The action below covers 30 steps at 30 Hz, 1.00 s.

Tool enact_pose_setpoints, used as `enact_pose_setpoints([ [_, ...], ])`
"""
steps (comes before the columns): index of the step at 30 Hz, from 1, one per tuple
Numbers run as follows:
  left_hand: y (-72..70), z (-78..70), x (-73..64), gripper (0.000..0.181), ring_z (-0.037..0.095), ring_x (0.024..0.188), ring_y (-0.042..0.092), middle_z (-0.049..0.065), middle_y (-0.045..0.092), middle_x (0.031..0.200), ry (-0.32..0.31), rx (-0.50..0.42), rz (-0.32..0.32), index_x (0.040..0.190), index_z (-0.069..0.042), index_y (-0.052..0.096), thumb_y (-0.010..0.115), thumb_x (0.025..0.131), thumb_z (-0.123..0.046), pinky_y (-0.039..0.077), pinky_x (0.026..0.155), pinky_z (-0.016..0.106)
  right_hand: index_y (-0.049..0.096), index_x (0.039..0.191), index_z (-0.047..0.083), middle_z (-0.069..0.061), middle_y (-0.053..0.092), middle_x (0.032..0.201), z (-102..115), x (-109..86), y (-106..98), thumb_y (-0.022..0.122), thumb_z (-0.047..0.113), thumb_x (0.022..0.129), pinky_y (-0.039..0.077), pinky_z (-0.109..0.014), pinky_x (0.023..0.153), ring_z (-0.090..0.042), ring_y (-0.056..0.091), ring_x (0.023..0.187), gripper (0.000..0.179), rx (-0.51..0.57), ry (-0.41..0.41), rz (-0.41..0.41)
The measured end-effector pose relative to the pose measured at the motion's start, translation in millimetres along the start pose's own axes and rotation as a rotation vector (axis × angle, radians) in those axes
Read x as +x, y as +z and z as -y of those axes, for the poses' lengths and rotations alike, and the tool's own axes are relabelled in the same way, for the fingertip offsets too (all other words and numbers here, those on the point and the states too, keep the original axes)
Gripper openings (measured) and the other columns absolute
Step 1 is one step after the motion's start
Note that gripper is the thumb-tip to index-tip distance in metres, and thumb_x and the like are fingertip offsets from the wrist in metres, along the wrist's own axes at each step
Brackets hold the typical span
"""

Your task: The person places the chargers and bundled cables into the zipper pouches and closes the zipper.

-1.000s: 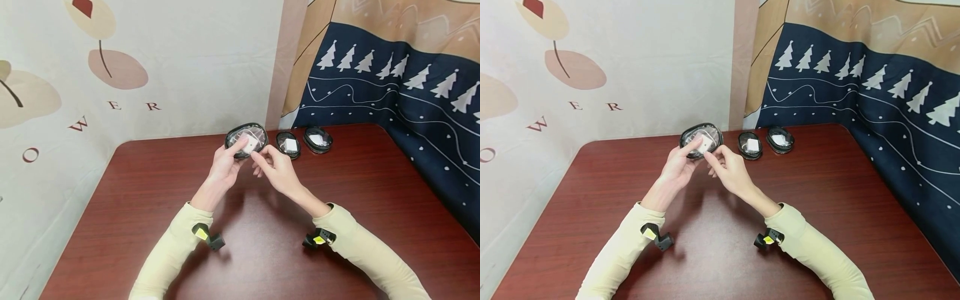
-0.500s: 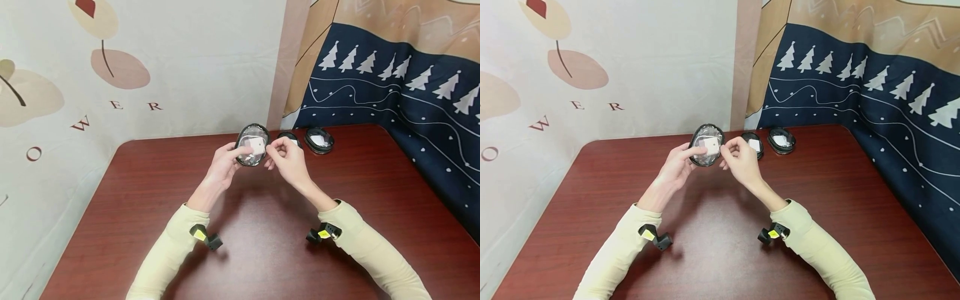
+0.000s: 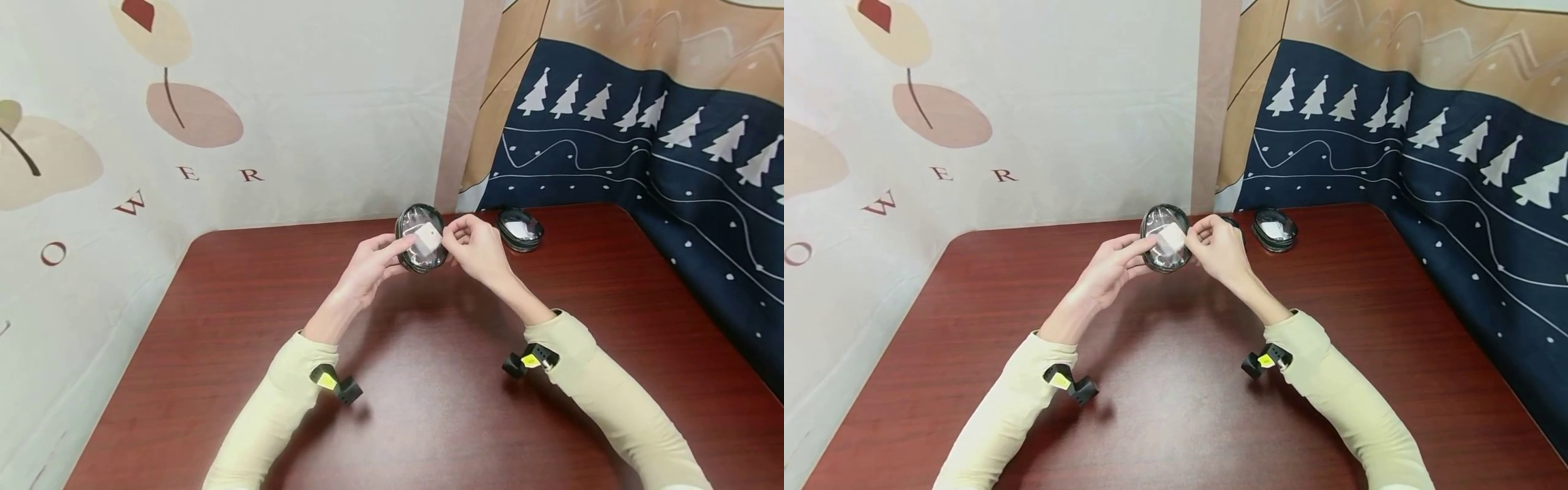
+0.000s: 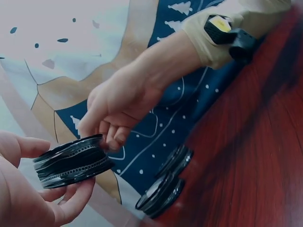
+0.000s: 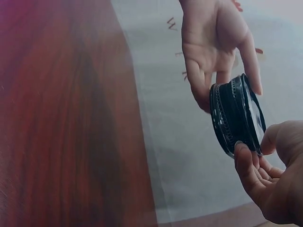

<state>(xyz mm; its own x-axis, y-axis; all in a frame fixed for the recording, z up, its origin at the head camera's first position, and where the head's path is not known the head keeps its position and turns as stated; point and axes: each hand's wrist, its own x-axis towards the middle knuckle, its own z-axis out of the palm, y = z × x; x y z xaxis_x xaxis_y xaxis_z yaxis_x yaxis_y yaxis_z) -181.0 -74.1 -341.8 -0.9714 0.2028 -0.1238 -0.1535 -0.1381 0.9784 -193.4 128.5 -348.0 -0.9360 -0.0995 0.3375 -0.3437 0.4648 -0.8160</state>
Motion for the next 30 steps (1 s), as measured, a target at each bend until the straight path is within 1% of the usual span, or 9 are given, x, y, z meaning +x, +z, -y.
enact_pose_setpoints([
  [2, -0.7, 1.8, 2.5, 0.041, 0.016, 0.082, 0.069, 0.012, 0.067, 0.105, 0.025, 0.039, -0.020, 0.129, 0.009, 0.059, 0.067, 0.098, -0.018, 0.056, 0.088, 0.036, 0.065, 0.096, 0.000, -0.010, 0.068, 0.073, -2, 5.4, 0, 0.062, 0.013, 0.095, 0.049, -0.021, 0.050, -0.028, 0.067, 0.056, 0.014, -0.024, -0.008, 0.006],
  [7, -3.2, 6.2, 9.9, 0.040, 0.015, 0.070, 0.066, 0.013, 0.067, 0.099, 0.111, 0.157, -0.129, 0.125, 0.007, 0.063, 0.071, 0.096, -0.019, 0.058, 0.082, 0.040, 0.065, 0.097, 0.000, -0.011, 0.070, 0.075, -6, 18.9, 3, 0.061, 0.014, 0.095, 0.049, -0.020, 0.051, -0.018, 0.066, 0.054, 0.015, -0.070, -0.017, 0.038],
  [12, -4.3, 10.1, 18.4, 0.044, 0.025, 0.075, 0.071, 0.015, 0.066, 0.098, 0.185, 0.239, -0.229, 0.132, 0.002, 0.060, 0.073, 0.095, -0.018, 0.059, 0.072, 0.031, 0.064, 0.098, 0.000, -0.011, 0.070, 0.075, -11, 30.5, 4, 0.060, 0.015, 0.096, 0.047, -0.020, 0.052, -0.028, 0.068, 0.058, 0.016, -0.100, -0.008, 0.053],
  [14, -3.6, 12.1, 22.2, 0.045, 0.030, 0.080, 0.072, 0.016, 0.068, 0.098, 0.209, 0.276, -0.257, 0.134, 0.000, 0.060, 0.073, 0.094, -0.018, 0.060, 0.073, 0.033, 0.065, 0.098, 0.000, -0.012, 0.070, 0.076, -13, 34.3, 5, 0.059, 0.015, 0.096, 0.047, -0.019, 0.053, -0.033, 0.069, 0.061, 0.017, -0.104, -0.008, 0.050],
  [18, -0.1, 16.4, 31.3, 0.045, 0.036, 0.085, 0.073, 0.020, 0.071, 0.098, 0.247, 0.363, -0.268, 0.134, 0.001, 0.061, 0.072, 0.095, -0.019, 0.060, 0.075, 0.038, 0.065, 0.100, -0.001, -0.012, 0.070, 0.078, -21, 40.7, 9, 0.059, 0.014, 0.097, 0.047, -0.018, 0.056, -0.032, 0.070, 0.062, 0.017, -0.114, 0.002, 0.017],
  [22, 1.6, 20.0, 40.7, 0.045, 0.040, 0.085, 0.073, 0.022, 0.072, 0.096, 0.269, 0.435, -0.280, 0.133, 0.004, 0.062, 0.072, 0.095, -0.019, 0.060, 0.069, 0.033, 0.066, 0.102, -0.002, -0.013, 0.070, 0.080, -27, 44.7, 13, 0.059, 0.013, 0.098, 0.046, -0.018, 0.055, -0.022, 0.068, 0.057, 0.017, -0.126, 0.024, -0.010],
  [26, 1.2, 21.7, 48.3, 0.044, 0.041, 0.084, 0.073, 0.023, 0.071, 0.095, 0.265, 0.470, -0.292, 0.131, 0.004, 0.063, 0.073, 0.095, -0.019, 0.060, 0.072, 0.039, 0.065, 0.102, -0.001, -0.012, 0.069, 0.081, -31, 48.2, 15, 0.057, 0.013, 0.096, 0.047, -0.020, 0.060, -0.007, 0.061, 0.053, 0.018, -0.139, 0.035, -0.014],
  [28, 0.6, 22.9, 51.5, 0.043, 0.041, 0.084, 0.073, 0.023, 0.072, 0.095, 0.257, 0.486, -0.293, 0.130, 0.004, 0.064, 0.072, 0.096, -0.019, 0.060, 0.075, 0.042, 0.065, 0.102, -0.001, -0.012, 0.069, 0.082, -32, 49.9, 16, 0.057, 0.013, 0.095, 0.047, -0.021, 0.063, -0.006, 0.060, 0.054, 0.018, -0.137, 0.044, -0.009],
  [30, -0.2, 24.5, 54.2, 0.042, 0.040, 0.084, 0.073, 0.021, 0.072, 0.095, 0.236, 0.510, -0.297, 0.131, 0.002, 0.064, 0.071, 0.096, -0.021, 0.059, 0.078, 0.042, 0.065, 0.103, -0.001, -0.011, 0.069, 0.084, -33, 51.9, 17, 0.056, 0.013, 0.093, 0.048, -0.023, 0.065, -0.009, 0.063, 0.058, 0.020, -0.136, 0.057, 0.005],
])
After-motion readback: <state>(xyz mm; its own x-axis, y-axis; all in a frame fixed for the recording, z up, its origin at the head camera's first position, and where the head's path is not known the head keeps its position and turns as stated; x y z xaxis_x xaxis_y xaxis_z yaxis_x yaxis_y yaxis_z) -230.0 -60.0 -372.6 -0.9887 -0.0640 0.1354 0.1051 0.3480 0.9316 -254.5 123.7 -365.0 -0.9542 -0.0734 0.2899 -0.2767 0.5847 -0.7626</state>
